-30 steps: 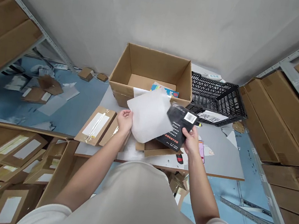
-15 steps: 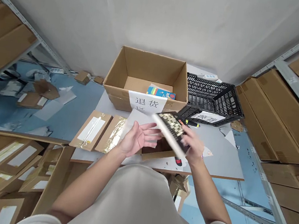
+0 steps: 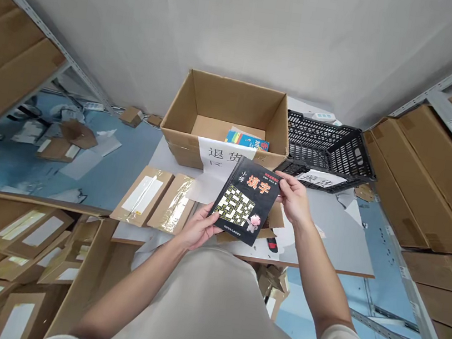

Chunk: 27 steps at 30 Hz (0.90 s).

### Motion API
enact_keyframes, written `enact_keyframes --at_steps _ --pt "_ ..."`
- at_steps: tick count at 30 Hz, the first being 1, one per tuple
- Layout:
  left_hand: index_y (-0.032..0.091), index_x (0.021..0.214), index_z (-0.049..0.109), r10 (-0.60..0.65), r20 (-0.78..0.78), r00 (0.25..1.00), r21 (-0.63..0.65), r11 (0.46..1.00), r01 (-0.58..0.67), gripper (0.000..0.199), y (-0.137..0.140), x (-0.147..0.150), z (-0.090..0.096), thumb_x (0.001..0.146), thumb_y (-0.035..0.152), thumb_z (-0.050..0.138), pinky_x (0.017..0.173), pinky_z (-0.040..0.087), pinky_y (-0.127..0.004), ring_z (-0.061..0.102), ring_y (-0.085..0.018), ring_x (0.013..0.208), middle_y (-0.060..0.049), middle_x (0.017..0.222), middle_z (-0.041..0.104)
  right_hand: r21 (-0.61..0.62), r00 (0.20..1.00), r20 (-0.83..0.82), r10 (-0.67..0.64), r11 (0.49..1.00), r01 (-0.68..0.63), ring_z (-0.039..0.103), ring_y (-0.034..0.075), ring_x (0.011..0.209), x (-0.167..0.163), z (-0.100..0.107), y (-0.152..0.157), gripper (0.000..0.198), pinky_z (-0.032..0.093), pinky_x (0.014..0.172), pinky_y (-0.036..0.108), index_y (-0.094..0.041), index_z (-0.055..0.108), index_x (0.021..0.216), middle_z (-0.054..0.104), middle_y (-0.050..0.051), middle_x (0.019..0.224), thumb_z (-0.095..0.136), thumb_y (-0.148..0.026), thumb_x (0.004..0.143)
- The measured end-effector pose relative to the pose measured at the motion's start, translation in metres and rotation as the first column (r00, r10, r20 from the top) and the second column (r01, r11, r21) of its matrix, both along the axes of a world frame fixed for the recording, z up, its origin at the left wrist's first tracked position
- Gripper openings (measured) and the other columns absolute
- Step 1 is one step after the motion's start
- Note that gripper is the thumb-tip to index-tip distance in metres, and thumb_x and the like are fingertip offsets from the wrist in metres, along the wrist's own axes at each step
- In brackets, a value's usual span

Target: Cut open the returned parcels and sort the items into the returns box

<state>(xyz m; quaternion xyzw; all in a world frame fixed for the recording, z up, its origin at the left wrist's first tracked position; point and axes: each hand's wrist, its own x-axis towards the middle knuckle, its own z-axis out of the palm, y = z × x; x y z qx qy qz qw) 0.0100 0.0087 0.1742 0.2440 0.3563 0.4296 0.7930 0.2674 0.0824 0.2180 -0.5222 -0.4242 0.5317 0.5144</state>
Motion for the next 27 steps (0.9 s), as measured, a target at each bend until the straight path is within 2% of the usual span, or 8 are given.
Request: enact_keyframes --at_steps 2,5,9,15,19,23,25,27 --pt "0.023 0.114 0.063 -0.027 -0.061 0.998 0.000 1.000 0.027 0.046 -0.003 -0.003 -0.008 0.072 0.037 0.075 0.086 0.055 -0.039 0.068 -0.021 0.093 -0.007 0.106 0.070 -0.037 0.999 -0.050 -0.017 0.999 0.015 0.066 0.015 0.061 0.002 0.000 0.004 0.039 0.054 0.047 0.024 -0.021 0.068 0.103 0.073 0.003 0.085 0.072 -0.045 0.072" --pt "0.020 0.110 0.067 -0.064 -0.131 0.989 -0.001 0.998 0.064 0.046 -0.007 -0.007 -0.020 0.069 0.036 0.078 0.087 0.053 -0.035 0.068 -0.019 0.090 -0.008 0.102 0.072 -0.070 0.993 -0.118 -0.014 0.998 0.006 0.063 0.012 0.054 0.003 -0.001 0.010 0.038 0.051 0.042 0.021 -0.019 0.070 0.094 0.072 0.001 0.073 0.075 -0.046 0.068" --pt "0.021 0.109 0.068 -0.036 -0.124 0.992 0.003 0.999 0.037 0.044 -0.010 -0.008 -0.030 0.068 0.036 0.079 0.086 0.052 -0.032 0.068 -0.017 0.091 -0.008 0.103 0.072 -0.111 0.987 -0.159 -0.008 0.994 -0.010 0.062 0.011 0.051 0.001 -0.005 0.015 0.037 0.052 0.040 0.021 -0.018 0.071 0.091 0.072 0.001 0.073 0.077 -0.044 0.065" --pt "0.020 0.109 0.069 -0.019 -0.116 0.993 0.020 1.000 0.021 0.043 -0.009 -0.008 -0.031 0.070 0.035 0.078 0.083 0.052 -0.031 0.068 -0.018 0.088 -0.009 0.102 0.072 -0.093 0.986 -0.164 0.006 0.995 -0.021 0.062 0.011 0.051 0.005 -0.009 0.014 0.035 0.052 0.042 0.022 -0.019 0.070 0.095 0.072 0.001 0.074 0.074 -0.042 0.069" --pt "0.018 0.108 0.069 -0.002 -0.026 1.000 0.018 1.000 0.003 0.038 -0.006 -0.006 -0.028 0.073 0.033 0.075 0.077 0.052 -0.027 0.067 -0.015 0.083 -0.009 0.104 0.071 -0.017 0.981 -0.162 0.109 0.993 -0.114 0.069 0.020 0.077 0.007 -0.004 0.013 0.037 0.059 0.064 0.035 -0.021 0.068 0.103 0.073 0.005 0.094 0.062 -0.046 0.078" --pt "0.014 0.111 0.067 -0.098 0.138 0.986 -0.059 0.992 0.107 0.038 -0.008 0.007 -0.021 0.075 0.028 0.074 0.081 0.051 -0.029 0.067 -0.017 0.087 -0.011 0.104 0.071 0.070 0.953 -0.145 0.265 0.964 -0.258 0.059 0.023 0.115 -0.006 0.011 0.016 0.046 0.050 0.095 0.040 -0.029 0.061 0.117 0.059 0.004 0.131 0.071 -0.037 0.073" --pt "0.012 0.110 0.067 -0.158 0.200 0.967 -0.094 0.979 0.179 0.038 -0.010 0.014 -0.017 0.075 0.025 0.074 0.082 0.051 -0.030 0.067 -0.018 0.087 -0.012 0.102 0.071 0.061 0.896 -0.176 0.408 0.913 -0.404 0.059 0.024 0.116 -0.013 0.016 0.019 0.053 0.049 0.095 0.042 -0.031 0.059 0.119 0.057 0.004 0.133 0.075 -0.040 0.069" --pt "0.013 0.112 0.067 -0.176 0.213 0.961 -0.108 0.973 0.202 0.039 -0.012 0.020 -0.012 0.075 0.025 0.073 0.086 0.049 -0.030 0.067 -0.019 0.091 -0.013 0.107 0.070 0.041 0.844 -0.209 0.494 0.867 -0.497 0.066 0.024 0.102 -0.016 0.018 0.024 0.050 0.054 0.087 0.043 -0.029 0.062 0.110 0.066 0.004 0.116 0.079 -0.043 0.065"
